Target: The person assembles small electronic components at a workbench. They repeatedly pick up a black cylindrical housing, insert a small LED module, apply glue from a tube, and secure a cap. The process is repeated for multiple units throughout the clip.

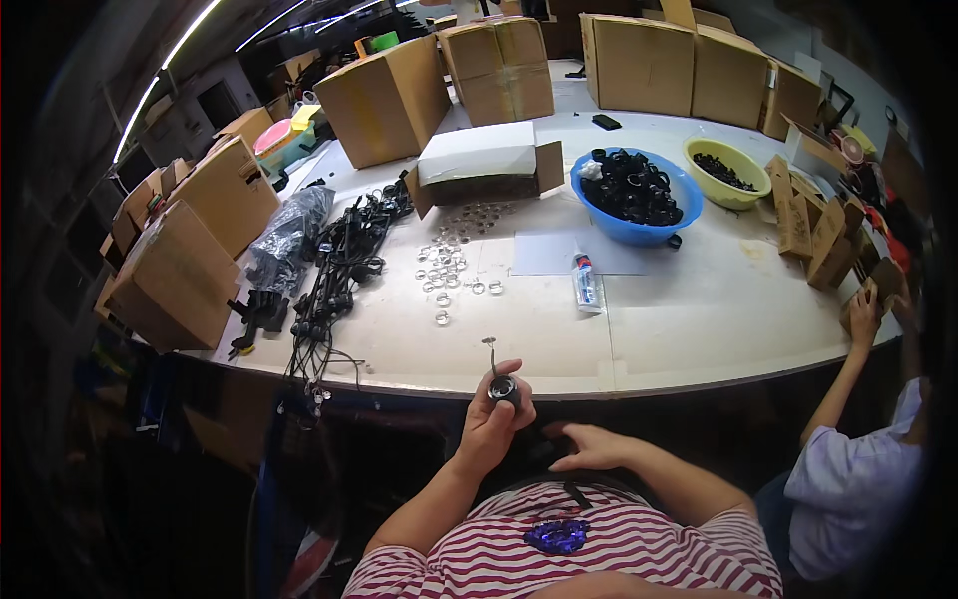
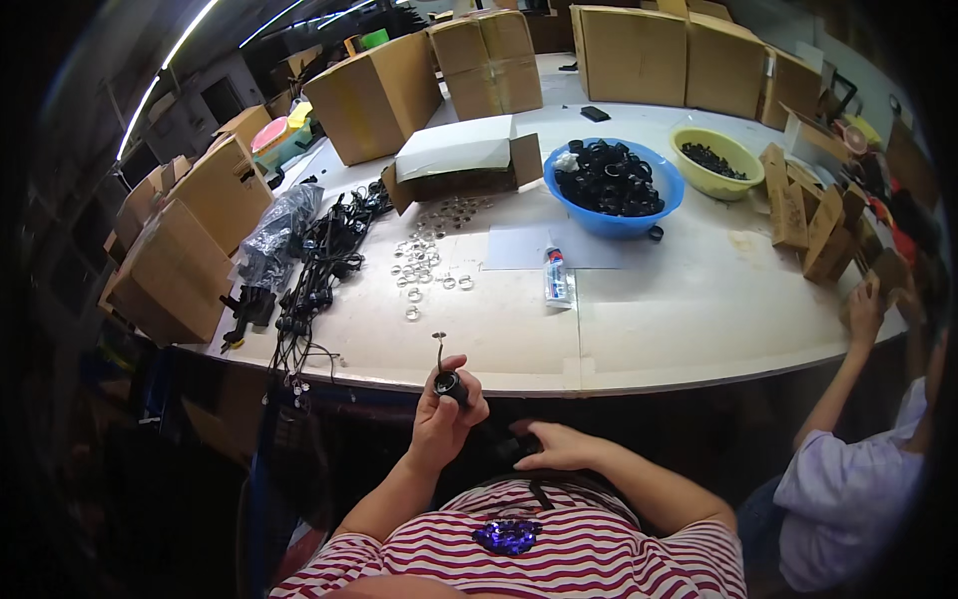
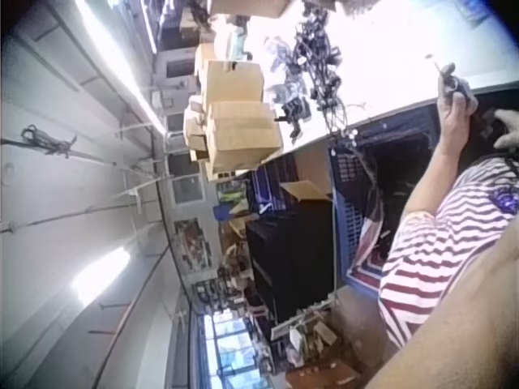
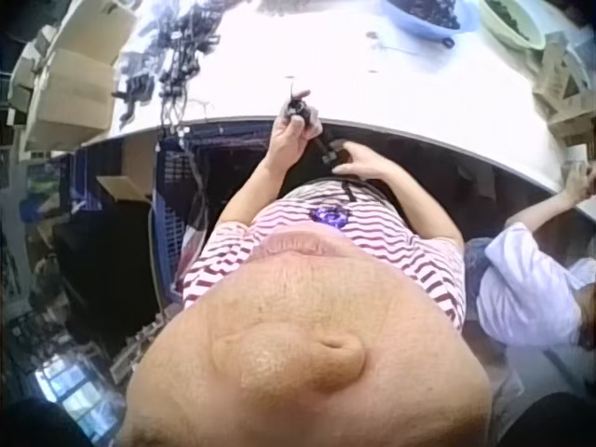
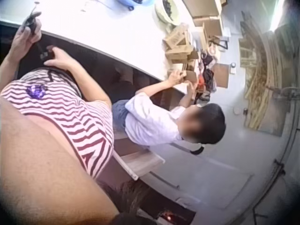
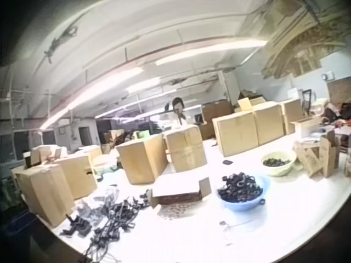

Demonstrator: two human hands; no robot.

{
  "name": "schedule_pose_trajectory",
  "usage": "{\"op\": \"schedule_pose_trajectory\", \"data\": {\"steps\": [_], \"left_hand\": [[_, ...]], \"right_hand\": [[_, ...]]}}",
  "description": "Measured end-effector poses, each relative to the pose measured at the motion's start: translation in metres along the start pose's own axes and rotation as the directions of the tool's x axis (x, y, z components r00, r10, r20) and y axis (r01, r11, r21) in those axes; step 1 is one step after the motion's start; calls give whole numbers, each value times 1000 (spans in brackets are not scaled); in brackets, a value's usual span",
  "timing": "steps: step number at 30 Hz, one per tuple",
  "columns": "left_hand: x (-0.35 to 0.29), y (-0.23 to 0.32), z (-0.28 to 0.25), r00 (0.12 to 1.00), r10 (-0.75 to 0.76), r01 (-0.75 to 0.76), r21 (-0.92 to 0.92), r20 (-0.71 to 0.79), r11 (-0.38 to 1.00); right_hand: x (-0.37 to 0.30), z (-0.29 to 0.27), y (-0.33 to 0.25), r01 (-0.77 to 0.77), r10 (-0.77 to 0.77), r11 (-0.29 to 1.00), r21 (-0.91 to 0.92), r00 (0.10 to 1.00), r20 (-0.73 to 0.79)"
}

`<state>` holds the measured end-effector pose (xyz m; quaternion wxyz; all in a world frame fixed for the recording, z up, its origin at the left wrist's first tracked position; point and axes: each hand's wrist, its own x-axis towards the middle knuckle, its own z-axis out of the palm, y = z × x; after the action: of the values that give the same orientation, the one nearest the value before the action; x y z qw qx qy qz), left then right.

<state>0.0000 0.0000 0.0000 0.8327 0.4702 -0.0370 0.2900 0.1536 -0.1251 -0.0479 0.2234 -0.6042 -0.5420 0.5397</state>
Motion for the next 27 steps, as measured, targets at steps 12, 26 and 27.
{"op": "schedule_pose_trajectory", "data": {"steps": [12,26,27], "left_hand": [[25,2,25,998,-26,44,307,-61,951],[17,-1,35,986,-163,166,325,-39,931],[15,0,35,985,-167,170,342,-40,924]], "right_hand": [[40,32,77,-84,117,981,176,976,-184],[44,33,57,-213,197,968,-128,972,-129],[45,34,54,-262,248,951,-165,964,-98]]}}
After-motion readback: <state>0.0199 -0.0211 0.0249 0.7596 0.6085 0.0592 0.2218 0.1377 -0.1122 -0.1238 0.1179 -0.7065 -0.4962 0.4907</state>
